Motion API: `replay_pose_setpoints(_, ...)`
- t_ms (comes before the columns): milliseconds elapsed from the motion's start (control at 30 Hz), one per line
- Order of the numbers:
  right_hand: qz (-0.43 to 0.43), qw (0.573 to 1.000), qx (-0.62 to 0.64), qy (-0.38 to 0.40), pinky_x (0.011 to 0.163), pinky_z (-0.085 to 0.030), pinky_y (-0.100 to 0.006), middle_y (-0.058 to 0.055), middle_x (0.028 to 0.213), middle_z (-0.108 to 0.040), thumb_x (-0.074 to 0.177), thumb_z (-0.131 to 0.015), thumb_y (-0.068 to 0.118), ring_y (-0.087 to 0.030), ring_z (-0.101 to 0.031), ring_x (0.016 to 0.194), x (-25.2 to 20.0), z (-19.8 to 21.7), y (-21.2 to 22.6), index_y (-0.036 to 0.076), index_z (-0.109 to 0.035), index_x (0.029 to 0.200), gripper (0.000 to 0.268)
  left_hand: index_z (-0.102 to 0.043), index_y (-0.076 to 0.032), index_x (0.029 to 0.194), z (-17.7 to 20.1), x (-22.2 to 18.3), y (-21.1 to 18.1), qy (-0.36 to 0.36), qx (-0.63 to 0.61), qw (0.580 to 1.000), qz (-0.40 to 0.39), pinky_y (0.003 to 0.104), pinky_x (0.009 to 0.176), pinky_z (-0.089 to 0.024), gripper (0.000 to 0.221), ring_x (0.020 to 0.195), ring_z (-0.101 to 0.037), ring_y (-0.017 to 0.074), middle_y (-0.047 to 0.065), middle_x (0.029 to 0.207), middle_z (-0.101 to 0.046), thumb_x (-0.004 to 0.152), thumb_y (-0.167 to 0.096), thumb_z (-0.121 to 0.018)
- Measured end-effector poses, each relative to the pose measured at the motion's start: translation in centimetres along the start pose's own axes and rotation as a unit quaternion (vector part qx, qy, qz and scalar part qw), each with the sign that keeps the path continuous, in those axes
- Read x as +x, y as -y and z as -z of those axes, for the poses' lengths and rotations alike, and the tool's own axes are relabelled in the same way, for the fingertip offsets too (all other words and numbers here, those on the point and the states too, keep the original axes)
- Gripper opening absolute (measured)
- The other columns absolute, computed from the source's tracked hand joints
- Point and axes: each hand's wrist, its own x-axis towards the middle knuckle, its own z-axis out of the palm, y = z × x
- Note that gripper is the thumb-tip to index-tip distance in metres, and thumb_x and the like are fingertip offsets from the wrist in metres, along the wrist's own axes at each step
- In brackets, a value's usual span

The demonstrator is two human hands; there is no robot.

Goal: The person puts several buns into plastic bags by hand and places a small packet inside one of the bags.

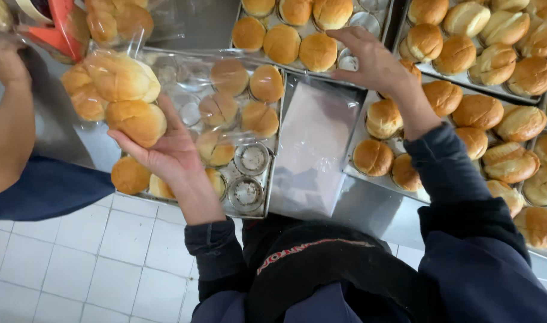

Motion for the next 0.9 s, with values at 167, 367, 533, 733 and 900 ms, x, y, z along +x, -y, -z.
replay_pose_setpoints(167, -0.037, 0.997, -0.06, 0.043, 0.09, -0.041, -0.052, -0.016, 0.119, -0.039, 0.061, -0.082, 0.03, -0.044, -0.044, 0.109, 3.5, -3.8, -5.4, 0.007, -0.056, 0.12, 0.069, -0.049, -0.006, 0.124, 1.2, 2.6, 0.6, -0.011, 0.002, 1.0, 0.003, 0.052, 0.098, -0.05, 0.056, 0.119, -0.051, 0.0329, 0.017, 0.132, -0.05, 0.077, -0.029, -0.068)
replay_pose_setpoints(367, 0.028, 0.966, 0.25, -0.067, 0.078, -0.048, -0.036, -0.018, 0.099, -0.055, 0.079, -0.071, 0.018, -0.023, -0.056, 0.094, 0.6, -0.3, 3.2, -0.005, -0.051, 0.119, 0.05, -0.05, -0.007, 0.122, 0.8, 1.6, 3.8, -0.013, 0.004, 1.0, 0.005, 0.051, 0.097, -0.049, 0.055, 0.118, -0.049, 0.0332, 0.018, 0.13, -0.049, 0.078, -0.032, -0.07)
replay_pose_setpoints(533, 0.104, 0.989, 0.072, -0.08, 0.084, -0.049, -0.041, -0.017, 0.112, -0.06, 0.068, -0.08, 0.019, -0.035, -0.059, 0.103, -1.0, 0.5, 13.9, -0.001, -0.056, 0.119, 0.06, -0.045, -0.009, 0.124, 0.7, -3.0, 9.2, 0.038, 0.022, 0.987, 0.153, 0.049, 0.094, -0.05, 0.063, 0.111, -0.053, 0.0354, 0.021, 0.128, -0.047, 0.077, -0.04, -0.073)
replay_pose_setpoints(733, 0.088, 0.985, -0.03, -0.142, 0.077, -0.049, -0.045, -0.014, 0.104, -0.053, 0.062, -0.083, 0.018, -0.037, -0.055, 0.097, -2.5, -0.3, 15.9, 0.006, -0.057, 0.113, 0.059, -0.051, -0.013, 0.121, 1.0, -6.6, 10.7, 0.063, 0.084, 0.968, 0.228, 0.047, 0.095, -0.047, 0.062, 0.111, -0.053, 0.0326, 0.015, 0.122, -0.053, 0.076, -0.052, -0.07)
replay_pose_setpoints(900, 0.043, 0.98, -0.028, -0.19, 0.075, -0.048, -0.046, -0.012, 0.102, -0.048, 0.056, -0.082, 0.013, -0.035, -0.051, 0.097, -2.1, -3.3, 17.5, 0.007, -0.052, 0.106, 0.058, -0.037, -0.015, 0.136, -1.7, -9.2, 8.5, 0.07, 0.159, 0.957, 0.231, 0.045, 0.098, -0.043, 0.081, 0.117, -0.048, 0.0313, 0.015, 0.133, -0.043, 0.072, -0.056, -0.065)
